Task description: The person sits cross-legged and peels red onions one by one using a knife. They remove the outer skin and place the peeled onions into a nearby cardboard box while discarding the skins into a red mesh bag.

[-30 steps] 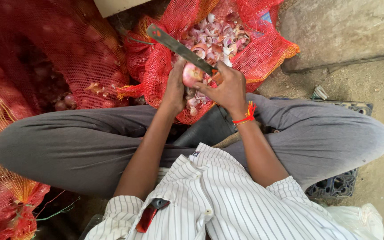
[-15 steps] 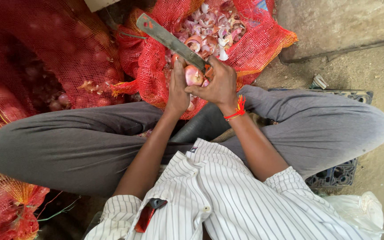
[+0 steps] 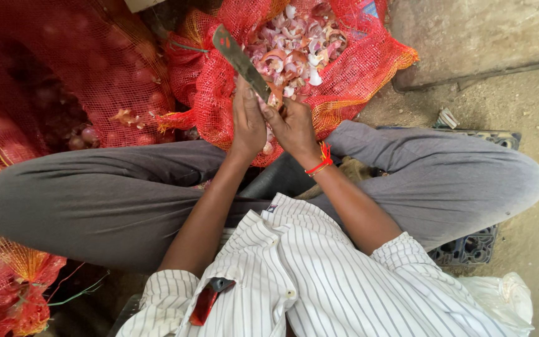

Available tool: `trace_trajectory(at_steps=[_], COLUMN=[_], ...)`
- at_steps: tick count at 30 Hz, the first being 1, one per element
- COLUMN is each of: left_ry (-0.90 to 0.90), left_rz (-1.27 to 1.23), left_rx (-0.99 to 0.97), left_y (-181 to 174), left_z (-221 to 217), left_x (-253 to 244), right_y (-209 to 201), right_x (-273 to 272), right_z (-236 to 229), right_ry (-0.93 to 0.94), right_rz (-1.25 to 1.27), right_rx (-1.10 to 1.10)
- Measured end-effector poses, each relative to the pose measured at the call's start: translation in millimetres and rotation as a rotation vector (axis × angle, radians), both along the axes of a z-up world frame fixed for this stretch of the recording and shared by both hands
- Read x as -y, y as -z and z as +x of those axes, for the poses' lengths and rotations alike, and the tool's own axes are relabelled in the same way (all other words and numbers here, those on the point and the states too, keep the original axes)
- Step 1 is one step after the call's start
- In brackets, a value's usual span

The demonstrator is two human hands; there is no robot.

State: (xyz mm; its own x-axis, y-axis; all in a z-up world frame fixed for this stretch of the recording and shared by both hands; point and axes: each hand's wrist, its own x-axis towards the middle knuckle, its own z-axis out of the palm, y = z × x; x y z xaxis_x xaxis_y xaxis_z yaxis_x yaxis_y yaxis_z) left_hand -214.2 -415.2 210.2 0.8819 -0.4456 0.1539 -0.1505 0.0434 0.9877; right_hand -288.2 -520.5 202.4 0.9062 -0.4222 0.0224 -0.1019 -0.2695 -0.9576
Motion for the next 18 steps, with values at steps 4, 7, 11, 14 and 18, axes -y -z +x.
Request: trace_trajectory(at_steps=[4, 7, 11, 14, 18], left_ry=[0.078, 0.315, 0.389, 0.398, 0.283], left_rz=[-0.041, -0.427, -0.532, -0.583, -0.4], left_rx=[-0.035, -0.538, -0.879, -0.872, -0.661], left_y=[-0.1, -0.5, -1.5, -2.6, -5.1], left_z=[7.7, 15.9, 23.8, 22.9, 22.3], left_x=[0.5, 2.6, 2.3, -0.8, 0.8], right_y=[11.4, 16.1, 14.0, 10.8, 5.0], right_x=[5.1, 12.7, 24.3, 26.1, 40.8], right_z=[-0.3, -1.4, -1.0, 0.8, -2.7], right_ry=[0.041, 0.068, 0.1, 0.125, 0.216], right_rz=[-0.039, -0.11, 0.162, 0.445, -0.029], right_rx=[-0.049, -0.027, -0.085, -0.103, -0.101])
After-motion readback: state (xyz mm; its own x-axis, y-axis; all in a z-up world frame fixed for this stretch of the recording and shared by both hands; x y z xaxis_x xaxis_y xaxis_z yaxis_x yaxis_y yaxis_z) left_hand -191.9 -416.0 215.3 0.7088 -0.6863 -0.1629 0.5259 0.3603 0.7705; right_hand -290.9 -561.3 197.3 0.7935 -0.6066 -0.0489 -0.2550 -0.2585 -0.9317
